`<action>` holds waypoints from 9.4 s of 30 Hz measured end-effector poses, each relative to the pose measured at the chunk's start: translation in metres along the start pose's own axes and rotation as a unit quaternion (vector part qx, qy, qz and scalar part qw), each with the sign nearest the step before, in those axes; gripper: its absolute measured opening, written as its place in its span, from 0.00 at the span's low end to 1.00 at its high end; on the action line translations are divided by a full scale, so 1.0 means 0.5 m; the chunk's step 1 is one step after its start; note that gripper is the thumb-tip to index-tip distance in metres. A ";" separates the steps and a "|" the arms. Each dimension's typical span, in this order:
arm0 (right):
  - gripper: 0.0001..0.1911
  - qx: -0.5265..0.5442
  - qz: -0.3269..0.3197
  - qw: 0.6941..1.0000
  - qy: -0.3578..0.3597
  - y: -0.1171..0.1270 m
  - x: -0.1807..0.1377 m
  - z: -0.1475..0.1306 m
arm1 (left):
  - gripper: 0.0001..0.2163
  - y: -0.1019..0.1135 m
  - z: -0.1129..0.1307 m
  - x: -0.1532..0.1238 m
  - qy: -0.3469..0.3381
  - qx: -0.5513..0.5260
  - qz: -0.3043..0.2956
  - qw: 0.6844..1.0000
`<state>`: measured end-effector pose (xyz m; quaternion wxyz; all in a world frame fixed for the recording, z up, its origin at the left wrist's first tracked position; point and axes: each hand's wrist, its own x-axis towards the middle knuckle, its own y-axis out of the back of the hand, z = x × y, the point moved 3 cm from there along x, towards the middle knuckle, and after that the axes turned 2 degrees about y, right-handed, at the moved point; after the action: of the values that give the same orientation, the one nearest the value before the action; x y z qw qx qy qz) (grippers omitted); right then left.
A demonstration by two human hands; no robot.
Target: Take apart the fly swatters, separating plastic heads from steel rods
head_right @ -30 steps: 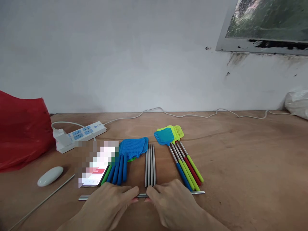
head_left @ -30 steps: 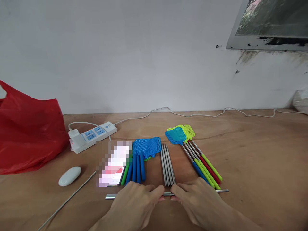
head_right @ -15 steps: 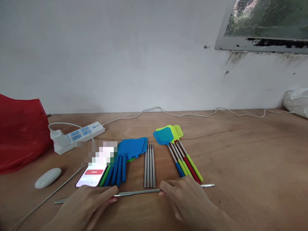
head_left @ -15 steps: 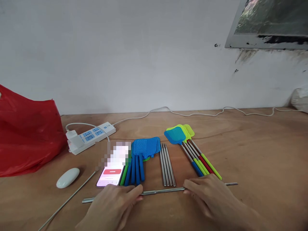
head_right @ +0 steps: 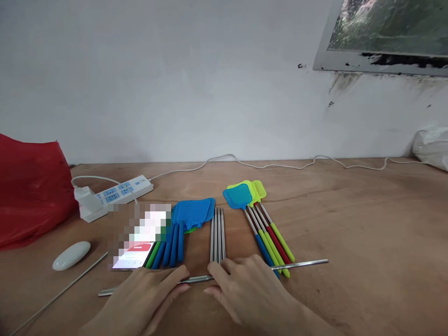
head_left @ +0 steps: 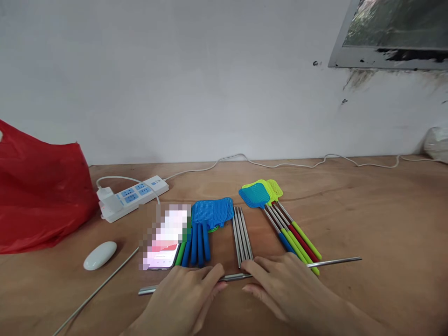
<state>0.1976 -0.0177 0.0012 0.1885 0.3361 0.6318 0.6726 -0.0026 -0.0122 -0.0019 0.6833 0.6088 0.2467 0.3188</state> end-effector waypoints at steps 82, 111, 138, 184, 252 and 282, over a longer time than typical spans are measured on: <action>0.24 0.718 0.102 0.633 -0.271 -0.023 -0.032 0.106 | 0.17 -0.039 -0.016 0.009 0.121 -0.153 0.051 0.979; 0.23 0.652 0.116 0.690 -0.292 -0.054 -0.003 0.102 | 0.24 -0.008 -0.008 0.010 0.195 -0.231 -0.048 0.952; 0.10 0.792 0.194 0.532 -0.227 0.052 0.072 0.119 | 0.17 0.023 -0.036 0.033 0.182 -0.296 0.091 0.933; 0.33 0.728 0.197 0.636 -0.162 -0.042 0.066 0.092 | 0.17 -0.003 -0.091 0.064 0.124 -0.197 0.159 0.959; 0.07 -0.035 0.028 0.928 -0.369 -0.032 0.032 0.206 | 0.12 0.005 -0.088 0.076 0.003 -0.091 0.160 0.983; 0.14 0.071 0.191 0.963 -0.176 0.020 0.025 0.183 | 0.11 0.011 -0.112 0.068 0.126 -0.138 0.233 0.954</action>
<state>0.2537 0.0555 0.0116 0.1405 0.5766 0.5582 0.5798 -0.0209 0.0508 -0.0024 0.6311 0.5040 0.1355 0.5739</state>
